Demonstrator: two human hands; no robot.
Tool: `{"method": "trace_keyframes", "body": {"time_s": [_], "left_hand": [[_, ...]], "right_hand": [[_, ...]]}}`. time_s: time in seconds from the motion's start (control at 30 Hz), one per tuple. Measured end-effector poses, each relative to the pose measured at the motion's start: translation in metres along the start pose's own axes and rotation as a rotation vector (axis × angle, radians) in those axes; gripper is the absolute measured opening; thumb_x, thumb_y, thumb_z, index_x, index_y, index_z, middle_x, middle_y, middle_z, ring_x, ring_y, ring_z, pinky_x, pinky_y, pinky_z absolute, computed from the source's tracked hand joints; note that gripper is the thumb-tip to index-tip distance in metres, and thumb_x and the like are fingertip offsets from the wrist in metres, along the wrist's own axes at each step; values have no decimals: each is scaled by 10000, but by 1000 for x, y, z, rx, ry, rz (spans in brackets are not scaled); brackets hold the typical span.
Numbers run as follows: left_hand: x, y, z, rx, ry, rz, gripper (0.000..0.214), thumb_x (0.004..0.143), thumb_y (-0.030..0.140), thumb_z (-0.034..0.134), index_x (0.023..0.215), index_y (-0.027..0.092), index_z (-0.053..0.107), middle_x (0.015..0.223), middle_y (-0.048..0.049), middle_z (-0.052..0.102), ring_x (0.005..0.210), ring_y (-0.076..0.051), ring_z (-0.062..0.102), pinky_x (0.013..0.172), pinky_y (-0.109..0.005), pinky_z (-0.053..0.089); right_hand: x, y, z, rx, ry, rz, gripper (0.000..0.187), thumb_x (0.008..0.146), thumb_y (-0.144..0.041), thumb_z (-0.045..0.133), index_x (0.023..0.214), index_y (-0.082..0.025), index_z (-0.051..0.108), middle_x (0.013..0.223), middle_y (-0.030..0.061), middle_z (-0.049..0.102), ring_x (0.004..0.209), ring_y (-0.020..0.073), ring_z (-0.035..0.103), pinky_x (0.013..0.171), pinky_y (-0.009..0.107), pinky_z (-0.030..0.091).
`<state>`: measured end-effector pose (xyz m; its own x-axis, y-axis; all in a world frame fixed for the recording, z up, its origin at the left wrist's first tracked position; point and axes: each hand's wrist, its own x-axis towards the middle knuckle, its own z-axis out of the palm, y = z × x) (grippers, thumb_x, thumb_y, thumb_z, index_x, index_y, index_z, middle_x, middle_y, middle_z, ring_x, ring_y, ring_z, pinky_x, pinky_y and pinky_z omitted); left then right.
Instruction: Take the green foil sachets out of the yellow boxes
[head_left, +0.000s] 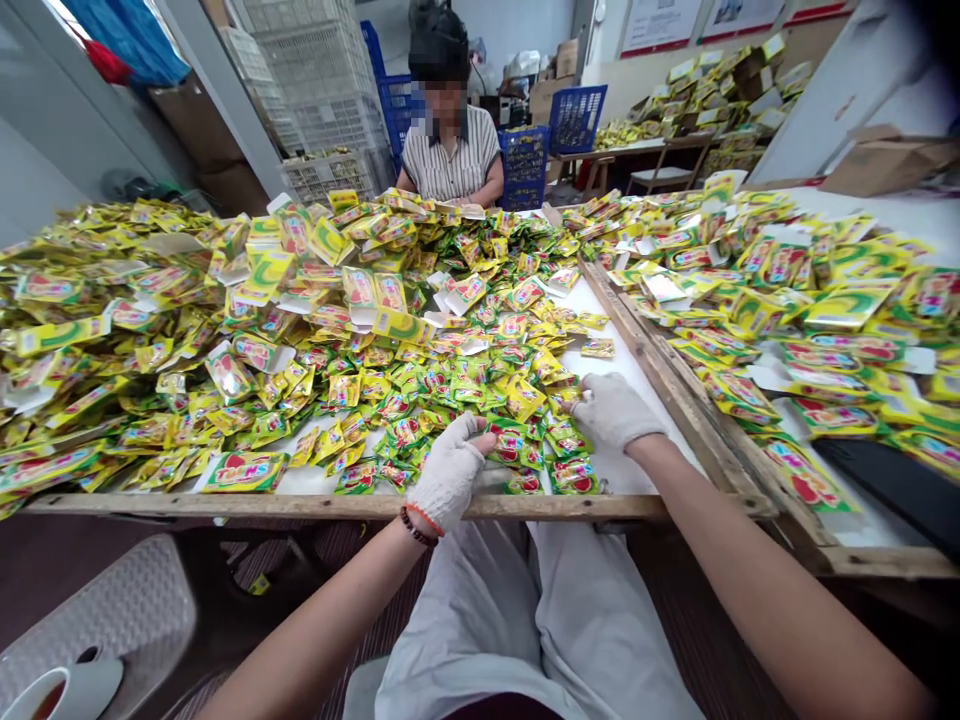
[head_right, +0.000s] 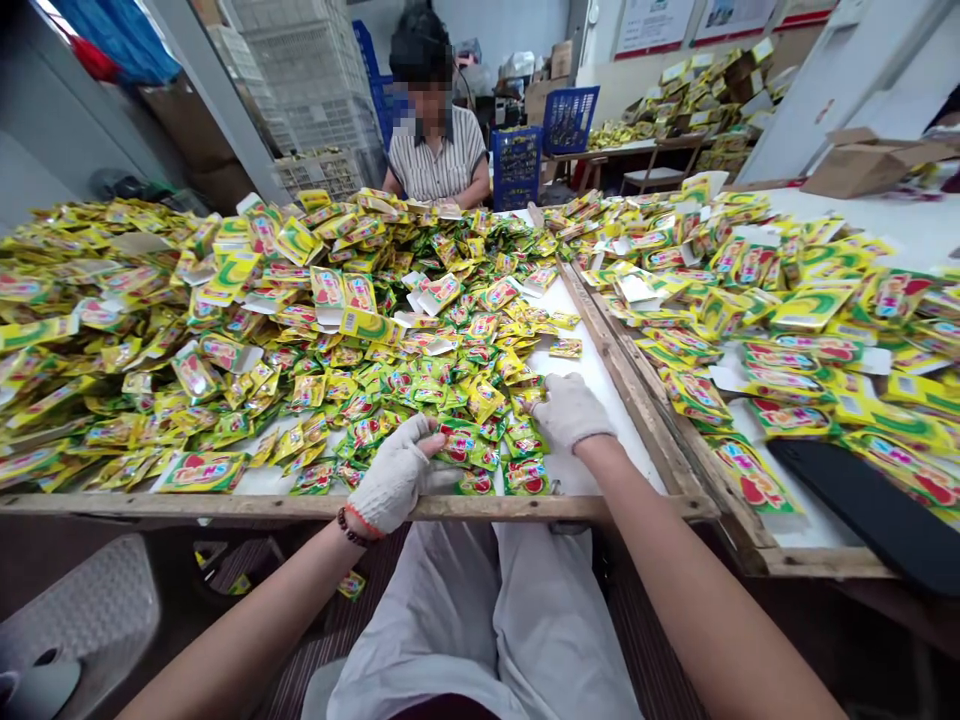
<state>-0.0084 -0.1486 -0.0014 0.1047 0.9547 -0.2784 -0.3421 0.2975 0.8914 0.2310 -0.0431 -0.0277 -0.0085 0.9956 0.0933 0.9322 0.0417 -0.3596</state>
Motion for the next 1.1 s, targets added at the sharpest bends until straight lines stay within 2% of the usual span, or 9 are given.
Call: {"method": "trace_keyframes", "body": {"time_s": [0.17,0.27,0.37,0.6,0.77,0.87,0.97,1.03,1.1], "left_hand": [[0,-5,-3,-21,70,80,313,694,299,694,901,185,489,802,12,579,669,-120,622,603,-278,574],[0,-9,-3,49,119,133,318,687,322,702,910,182,524,813,2,601,696,-119,616,629,-245,547],[-1,-10,-1,149,132,147,303,708,359,691,911,181,554,814,-4,619,699,-121,606,652,-243,524],[-8,-7,3,125,16,180,356,706,383,729,903,179,514,817,8,608,699,-96,582,655,-215,477],[-9,-2,9,130,-4,156,370,682,383,743,861,177,494,764,11,587,640,-99,555,604,-224,471],[-2,7,11,383,-68,300,285,757,397,670,861,171,530,789,-6,573,706,-123,551,655,-239,470],[21,34,2,864,-101,557,211,858,376,540,896,172,578,859,-41,585,820,-163,557,752,-269,460],[49,63,-15,1241,-4,723,177,871,288,500,976,179,590,990,-80,583,958,-206,546,868,-320,431],[82,93,-38,1624,194,767,271,830,151,481,1082,176,578,1123,-123,554,1116,-258,481,982,-404,346]], "right_hand": [[-12,3,-7,296,83,56,130,699,-316,592,699,-211,516,648,-2,544,618,152,507,576,268,364],[-39,-9,-16,792,118,40,195,681,-317,623,767,-219,478,626,-34,527,567,128,504,553,250,400],[-71,-37,-21,1100,14,-9,289,690,-381,673,835,-217,484,711,-26,558,600,120,533,576,248,450],[-95,-79,-2,951,12,-73,223,717,-371,648,760,-206,505,727,10,601,668,156,573,623,280,499],[-92,-77,0,927,29,-90,421,725,-399,667,1078,-197,557,1009,87,675,872,219,643,750,345,537],[-87,-75,-3,892,-91,-117,379,727,-401,657,1048,-205,609,1007,82,703,877,240,664,735,351,549],[-81,-72,-3,844,-67,-42,267,746,-405,626,927,-209,629,816,46,723,694,217,671,588,313,542],[-77,-68,0,823,-70,29,266,748,-421,620,915,-214,619,666,12,695,544,193,634,468,288,495],[-73,-65,3,830,-87,71,289,754,-442,615,932,-215,613,573,-12,656,471,183,598,419,280,463]]}}
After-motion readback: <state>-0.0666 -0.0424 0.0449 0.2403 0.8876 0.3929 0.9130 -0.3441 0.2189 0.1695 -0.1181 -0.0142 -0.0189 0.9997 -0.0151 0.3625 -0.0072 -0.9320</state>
